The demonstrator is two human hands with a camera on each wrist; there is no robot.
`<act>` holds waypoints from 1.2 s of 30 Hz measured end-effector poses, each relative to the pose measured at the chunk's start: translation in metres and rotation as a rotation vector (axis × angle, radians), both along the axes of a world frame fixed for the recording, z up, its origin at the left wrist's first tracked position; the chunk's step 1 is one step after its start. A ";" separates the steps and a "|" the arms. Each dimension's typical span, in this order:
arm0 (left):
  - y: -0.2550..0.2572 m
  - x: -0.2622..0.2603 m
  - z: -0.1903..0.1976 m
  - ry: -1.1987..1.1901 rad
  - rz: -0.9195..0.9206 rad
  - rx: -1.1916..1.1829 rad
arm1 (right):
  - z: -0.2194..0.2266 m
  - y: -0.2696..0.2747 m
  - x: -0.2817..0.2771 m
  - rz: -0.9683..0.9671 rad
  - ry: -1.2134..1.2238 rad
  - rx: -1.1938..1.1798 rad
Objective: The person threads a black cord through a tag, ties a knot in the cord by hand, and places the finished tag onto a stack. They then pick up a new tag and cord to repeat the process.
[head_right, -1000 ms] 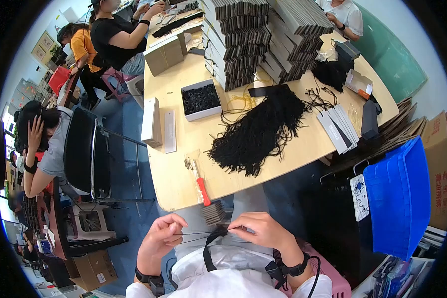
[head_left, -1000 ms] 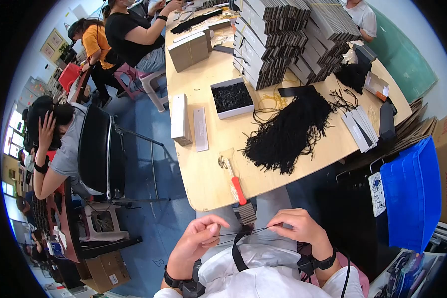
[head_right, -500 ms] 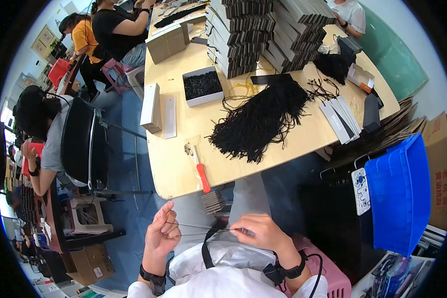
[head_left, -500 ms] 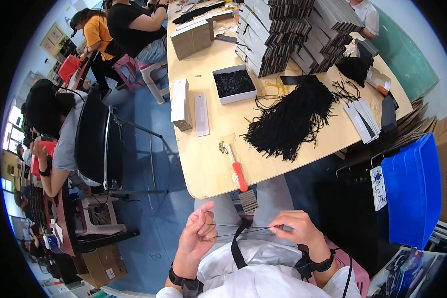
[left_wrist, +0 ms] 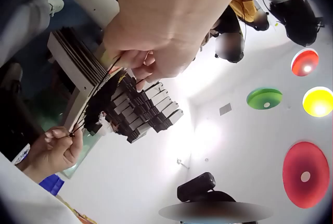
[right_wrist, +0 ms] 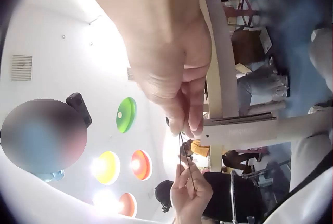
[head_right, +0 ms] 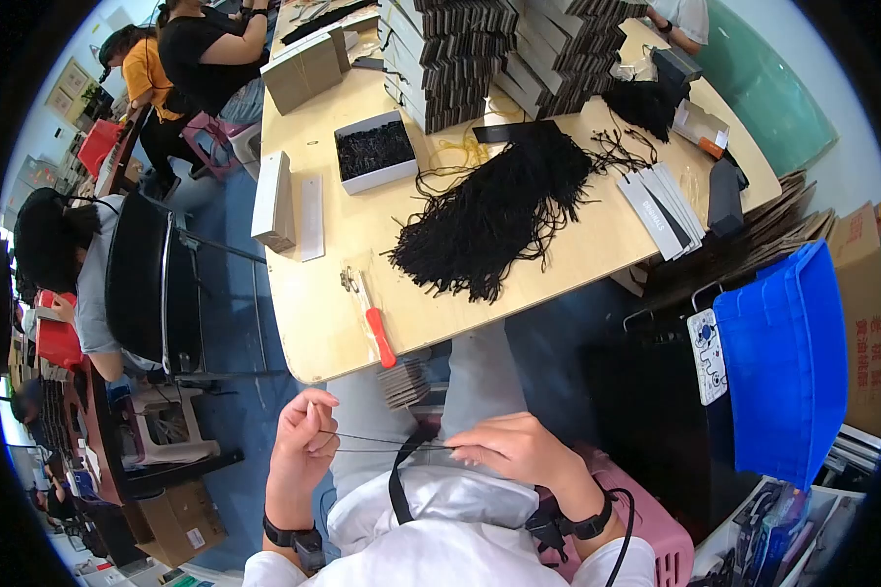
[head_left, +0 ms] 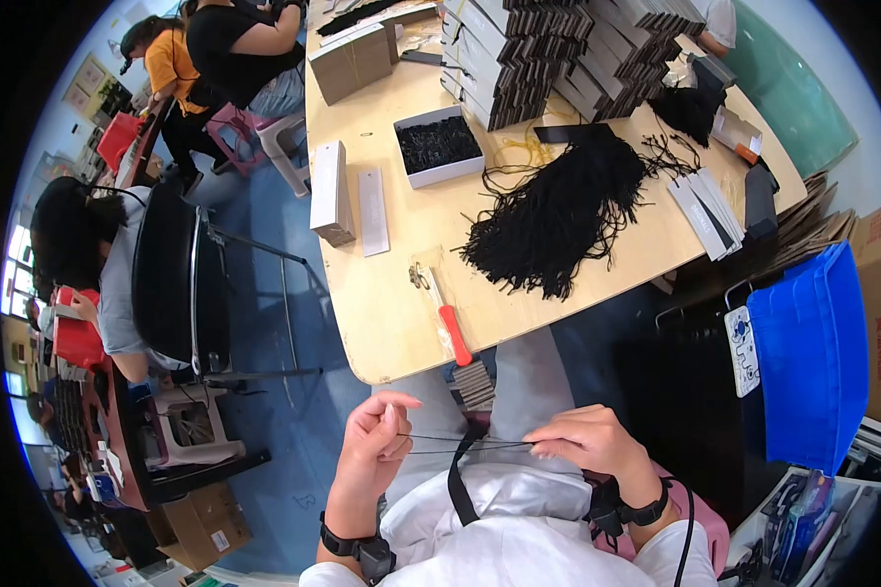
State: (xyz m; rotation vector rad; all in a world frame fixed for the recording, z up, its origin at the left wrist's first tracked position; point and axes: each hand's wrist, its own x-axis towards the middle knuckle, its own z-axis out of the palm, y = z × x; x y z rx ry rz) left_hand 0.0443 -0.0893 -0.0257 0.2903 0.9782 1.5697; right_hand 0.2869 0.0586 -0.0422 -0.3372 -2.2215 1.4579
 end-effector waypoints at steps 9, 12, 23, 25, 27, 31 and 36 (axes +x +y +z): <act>-0.003 0.006 -0.008 -0.147 -0.012 -0.012 | -0.006 -0.011 0.000 -0.040 0.138 -0.427; -0.002 0.026 -0.007 0.402 -0.067 -0.054 | -0.004 -0.016 -0.001 -0.083 0.143 -0.514; 0.021 0.055 0.013 0.868 -0.281 0.094 | 0.001 -0.026 -0.011 -0.136 0.121 -0.344; 0.022 0.056 0.012 0.872 -0.270 0.089 | 0.001 -0.026 -0.012 -0.147 0.116 -0.316; 0.021 0.058 0.008 0.833 -0.252 0.077 | 0.004 -0.025 -0.016 -0.158 0.096 -0.209; 0.019 0.056 0.005 0.858 -0.241 0.089 | 0.005 -0.024 -0.016 -0.163 0.031 -0.139; 0.003 0.039 -0.004 0.420 -0.125 -0.107 | -0.003 -0.021 -0.005 -0.267 0.007 -0.369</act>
